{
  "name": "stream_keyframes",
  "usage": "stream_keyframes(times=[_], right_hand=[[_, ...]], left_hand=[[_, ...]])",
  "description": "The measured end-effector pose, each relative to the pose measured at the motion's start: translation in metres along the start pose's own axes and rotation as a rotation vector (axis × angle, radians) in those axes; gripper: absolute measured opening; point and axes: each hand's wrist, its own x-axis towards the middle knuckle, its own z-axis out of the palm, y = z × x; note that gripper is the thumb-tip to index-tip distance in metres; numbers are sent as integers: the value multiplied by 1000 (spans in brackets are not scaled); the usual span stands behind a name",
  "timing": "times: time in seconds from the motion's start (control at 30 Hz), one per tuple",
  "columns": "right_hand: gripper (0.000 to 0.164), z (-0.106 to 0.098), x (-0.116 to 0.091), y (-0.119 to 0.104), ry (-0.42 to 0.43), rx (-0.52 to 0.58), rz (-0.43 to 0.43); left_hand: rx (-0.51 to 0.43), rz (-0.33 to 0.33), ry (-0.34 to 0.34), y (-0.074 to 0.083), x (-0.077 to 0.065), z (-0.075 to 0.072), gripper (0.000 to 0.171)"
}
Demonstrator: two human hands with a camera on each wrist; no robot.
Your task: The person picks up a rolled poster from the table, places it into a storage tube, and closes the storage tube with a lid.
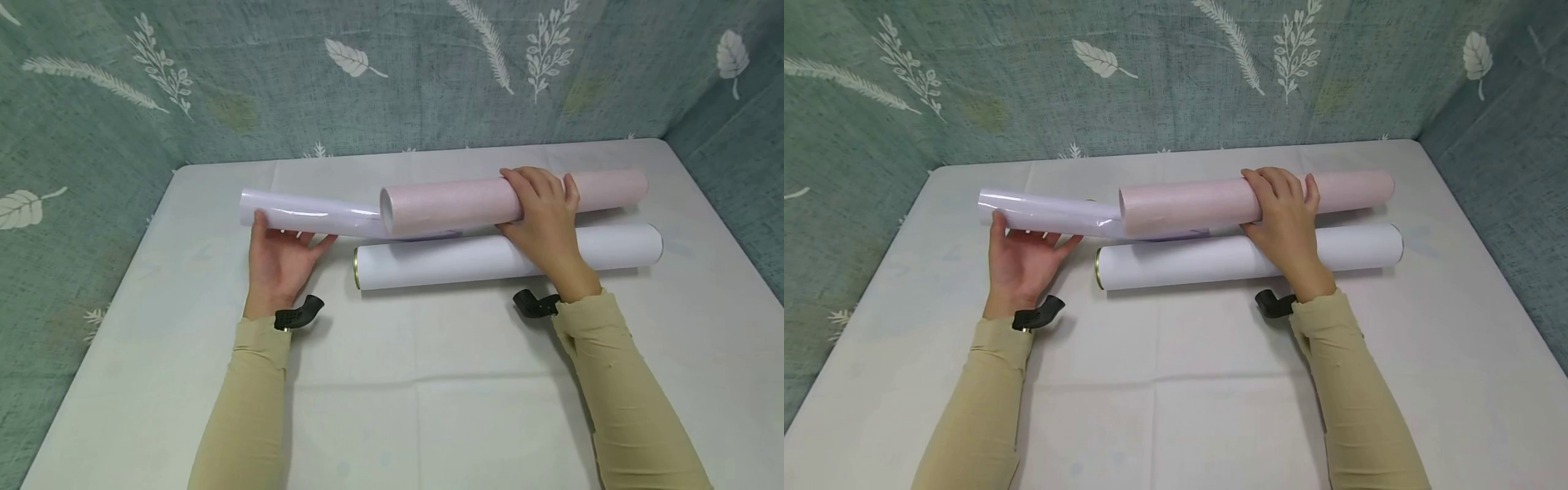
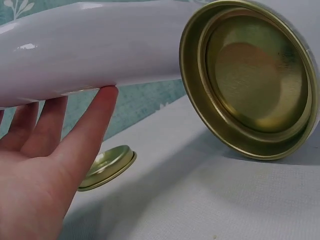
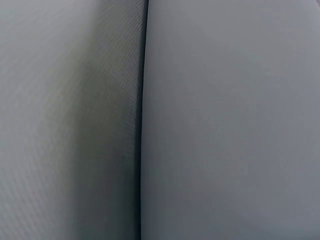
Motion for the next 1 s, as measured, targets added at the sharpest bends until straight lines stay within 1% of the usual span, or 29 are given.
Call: stream_keyframes(times=[0.07, 0.13, 0.2, 0.33, 0.43, 0.5, 0.57, 0.8, 1.0], right_hand=[[71, 0, -1, 0, 0, 0, 2], [71, 0, -1, 0, -1, 1, 5], [71, 0, -1, 0, 1, 1, 7], [70, 0, -1, 0, 7, -1, 2], [70, 0, 0, 0, 10, -2, -1], [70, 1, 1, 0, 6, -1, 0], [69, 1, 1, 0, -2, 0, 2], [68, 0, 1, 1, -9, -9, 12], [67, 0, 1, 0, -10, -8, 17]], left_hand=[[6, -7, -14, -1, -1, 0, 36], [10, -16, -37, -1, -1, -1, 32], [14, -29, -68, -2, -2, -1, 32], [-19, -62, -120, -2, -3, 0, 31], [-49, -79, -139, -2, -4, 3, 31], [-56, -77, -141, -1, -4, 4, 33], [-60, -65, -134, 0, -4, 4, 34], [-47, 11, -120, 2, -3, 3, 37], [-55, 53, -112, 3, -1, 2, 45]])
